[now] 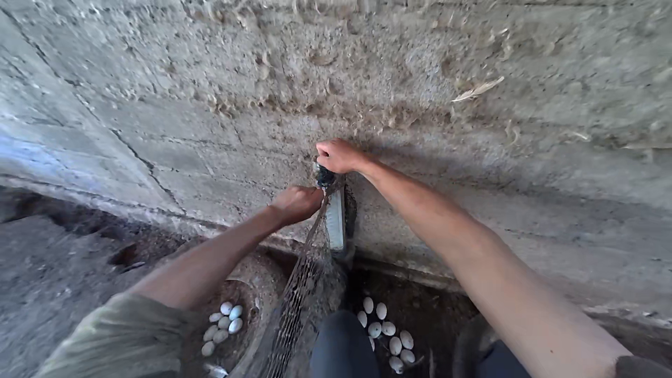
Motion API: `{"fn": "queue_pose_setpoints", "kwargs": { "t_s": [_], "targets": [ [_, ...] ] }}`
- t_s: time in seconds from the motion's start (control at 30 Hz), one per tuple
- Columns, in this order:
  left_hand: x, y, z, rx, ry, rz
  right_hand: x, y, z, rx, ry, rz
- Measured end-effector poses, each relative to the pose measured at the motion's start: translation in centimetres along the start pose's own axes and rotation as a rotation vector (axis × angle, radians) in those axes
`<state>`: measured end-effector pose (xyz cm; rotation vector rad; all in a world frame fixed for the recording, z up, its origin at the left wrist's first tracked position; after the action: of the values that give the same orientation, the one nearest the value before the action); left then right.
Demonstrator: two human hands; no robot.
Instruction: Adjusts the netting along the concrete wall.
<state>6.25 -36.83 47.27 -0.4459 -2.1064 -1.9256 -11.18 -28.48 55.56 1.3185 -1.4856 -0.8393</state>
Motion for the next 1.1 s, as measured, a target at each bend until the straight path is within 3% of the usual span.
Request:
{"fn": "queue_pose_setpoints", "kwargs": {
  "t_s": [0.1,0.33,0.4,0.5,0.63,0.73,0.9,1.0,1.1],
  "targets": [
    [-1.7,0.4,1.9,-0.172,0.155,-0.168,-0.4,0.7,0.4,0.063,0.018,-0.04],
    [-2.0,0.6,1.7,-0.795,0.834,-0.061,-1.6,2.3,-1.1,0.065,0.029,-0.096],
    [-1.0,0.8,1.8,-0.972,0.907,0.001,-2.2,3.0,-1.7,0.063,0.037,-0.056],
    [0.1,0.9,2.0,-1.015,0.898,0.124,-4.1,3.4,-2.2,0.057,0.046,0.044],
    [1.3,1.0,1.6,-0.692,0.645,0.253,-8.5,3.4,-1.8,0.158,0.027,0.242],
    [2.0,1.1,1.0,-0.563,0.564,0.15,-13.3,2.6,-0.8,0.253,0.017,0.363],
    [2.2,2.4,-0.1,-0.502,0.576,0.017,-23.4,-0.3,1.9,0.353,-0.131,0.454],
    [2.9,3.3,0.6,-0.509,0.534,0.073,-29.1,-2.2,2.9,0.438,-0.301,0.528],
    [3.6,3.0,1.0,-0.359,0.366,0.161,-33.4,-4.8,3.4,0.492,-0.406,0.562]
  ]
}}
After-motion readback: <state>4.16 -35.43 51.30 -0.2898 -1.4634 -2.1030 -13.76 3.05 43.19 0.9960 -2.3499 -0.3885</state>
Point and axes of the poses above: each hand's wrist, its own x-axis towards the middle knuckle, its own y-axis out of the back of the hand, z = x × y, the point moved 1 cm from there along x, towards the middle knuckle, and after that the axes turned 12 degrees about y, right-handed, at the moved point
